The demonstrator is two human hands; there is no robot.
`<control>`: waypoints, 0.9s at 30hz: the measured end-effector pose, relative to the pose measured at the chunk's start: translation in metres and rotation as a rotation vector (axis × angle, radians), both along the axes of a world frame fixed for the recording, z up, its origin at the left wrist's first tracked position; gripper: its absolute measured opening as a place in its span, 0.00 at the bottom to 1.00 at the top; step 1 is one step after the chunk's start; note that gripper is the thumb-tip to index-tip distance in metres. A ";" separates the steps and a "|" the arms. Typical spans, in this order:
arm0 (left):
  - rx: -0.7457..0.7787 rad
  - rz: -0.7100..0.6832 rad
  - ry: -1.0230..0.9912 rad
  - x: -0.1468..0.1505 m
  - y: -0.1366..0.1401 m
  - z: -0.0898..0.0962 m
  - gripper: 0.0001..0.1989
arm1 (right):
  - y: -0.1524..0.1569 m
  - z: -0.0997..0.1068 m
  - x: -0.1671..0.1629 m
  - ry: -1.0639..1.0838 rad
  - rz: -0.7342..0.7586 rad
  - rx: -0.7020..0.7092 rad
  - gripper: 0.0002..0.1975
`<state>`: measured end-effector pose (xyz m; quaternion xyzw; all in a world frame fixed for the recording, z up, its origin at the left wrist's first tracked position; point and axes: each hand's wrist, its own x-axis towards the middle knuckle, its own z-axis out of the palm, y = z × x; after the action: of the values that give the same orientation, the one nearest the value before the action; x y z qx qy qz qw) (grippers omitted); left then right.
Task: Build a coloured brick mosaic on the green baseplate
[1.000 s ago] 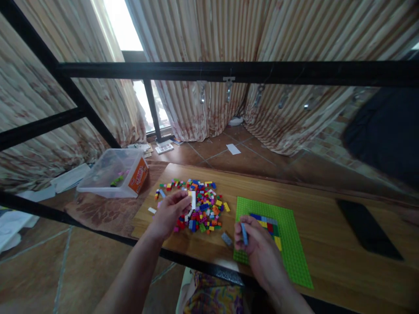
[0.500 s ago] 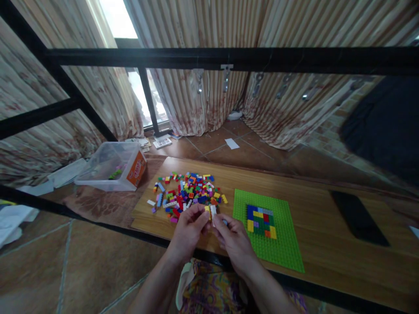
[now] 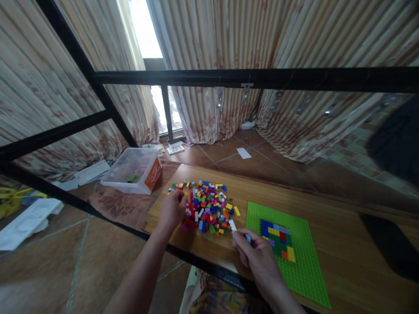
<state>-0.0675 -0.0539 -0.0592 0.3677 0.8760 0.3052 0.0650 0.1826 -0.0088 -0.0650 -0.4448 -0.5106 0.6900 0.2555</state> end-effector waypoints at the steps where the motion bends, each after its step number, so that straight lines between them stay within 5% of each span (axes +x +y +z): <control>1: -0.040 -0.021 0.050 -0.002 0.004 -0.001 0.09 | 0.000 0.000 0.000 -0.010 0.006 0.004 0.21; 7: -0.207 -0.102 0.197 -0.003 0.018 -0.009 0.12 | 0.002 -0.006 0.000 -0.061 0.067 0.013 0.21; 13: -0.195 0.039 0.244 -0.021 0.034 -0.011 0.17 | 0.002 -0.007 0.001 -0.121 0.083 0.058 0.21; 20: -0.324 -0.111 0.272 -0.047 0.067 -0.010 0.18 | 0.024 0.001 -0.026 -0.327 0.133 0.411 0.18; 27: -0.326 -0.113 0.259 -0.048 0.066 -0.010 0.13 | 0.049 -0.004 -0.067 -0.464 0.084 0.691 0.11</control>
<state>-0.1155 0.0121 -0.0688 0.4372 0.8927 0.1056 0.0273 0.1156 0.0404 -0.0686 -0.4553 -0.7739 0.3694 0.2393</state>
